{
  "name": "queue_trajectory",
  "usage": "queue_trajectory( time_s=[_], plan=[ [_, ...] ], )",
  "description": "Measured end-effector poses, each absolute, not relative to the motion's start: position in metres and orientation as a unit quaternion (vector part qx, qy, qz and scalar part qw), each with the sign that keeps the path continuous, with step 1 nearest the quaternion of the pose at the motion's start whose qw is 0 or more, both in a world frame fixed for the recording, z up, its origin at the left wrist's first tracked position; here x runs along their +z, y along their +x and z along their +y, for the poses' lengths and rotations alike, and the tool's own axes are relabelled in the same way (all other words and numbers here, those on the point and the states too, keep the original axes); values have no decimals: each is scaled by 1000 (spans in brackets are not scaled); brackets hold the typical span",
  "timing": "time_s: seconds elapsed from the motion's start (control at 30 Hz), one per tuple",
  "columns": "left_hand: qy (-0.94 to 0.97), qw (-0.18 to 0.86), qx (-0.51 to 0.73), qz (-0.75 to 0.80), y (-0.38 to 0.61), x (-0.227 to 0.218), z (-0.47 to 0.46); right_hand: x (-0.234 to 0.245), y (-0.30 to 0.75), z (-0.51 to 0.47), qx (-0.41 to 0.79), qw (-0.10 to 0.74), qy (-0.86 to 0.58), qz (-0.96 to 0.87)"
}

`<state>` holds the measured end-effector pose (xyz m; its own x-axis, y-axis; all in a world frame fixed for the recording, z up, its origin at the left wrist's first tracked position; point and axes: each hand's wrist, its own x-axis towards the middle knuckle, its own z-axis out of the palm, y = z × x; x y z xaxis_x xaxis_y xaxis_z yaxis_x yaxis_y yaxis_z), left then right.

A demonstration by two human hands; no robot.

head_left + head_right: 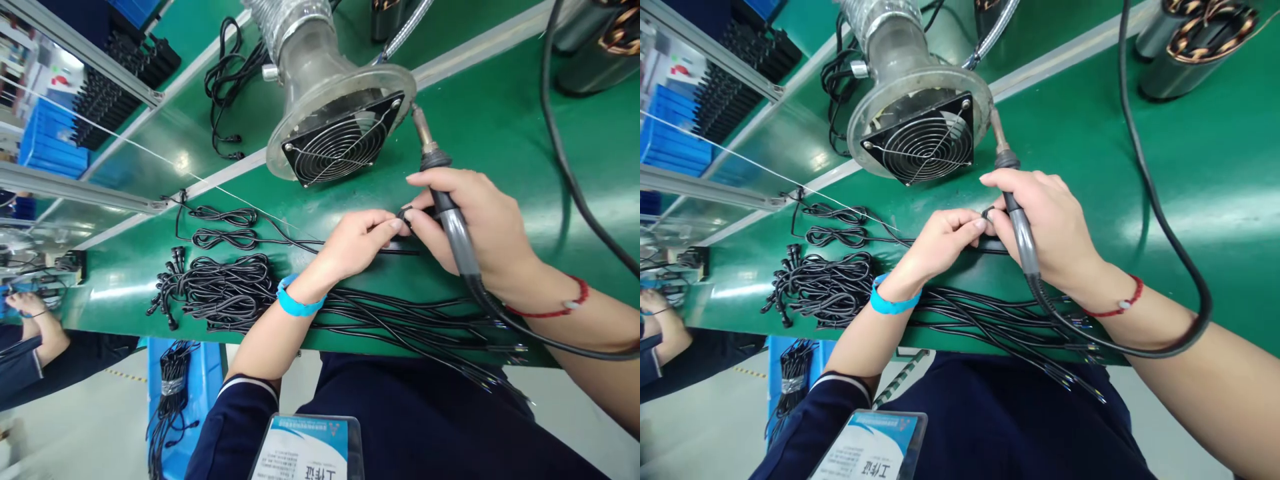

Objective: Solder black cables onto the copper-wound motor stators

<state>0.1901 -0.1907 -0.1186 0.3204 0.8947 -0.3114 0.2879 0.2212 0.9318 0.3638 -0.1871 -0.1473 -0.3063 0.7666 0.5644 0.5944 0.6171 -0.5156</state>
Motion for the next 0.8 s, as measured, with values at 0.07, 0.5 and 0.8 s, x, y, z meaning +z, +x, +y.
queue_trajectory(
  time_s=[0.07,0.5,0.8],
  plan=[
    [573,531,299,547,192,-125,-187,-146,363,-186,104,413,-426,-798],
    [444,499,506,546,194,-114,-196,-142,375,-196,221,493,-385,-748],
    [502,592,421,469,209,-123,-212,-143,364,-197,222,465,-361,-777]
  ],
)
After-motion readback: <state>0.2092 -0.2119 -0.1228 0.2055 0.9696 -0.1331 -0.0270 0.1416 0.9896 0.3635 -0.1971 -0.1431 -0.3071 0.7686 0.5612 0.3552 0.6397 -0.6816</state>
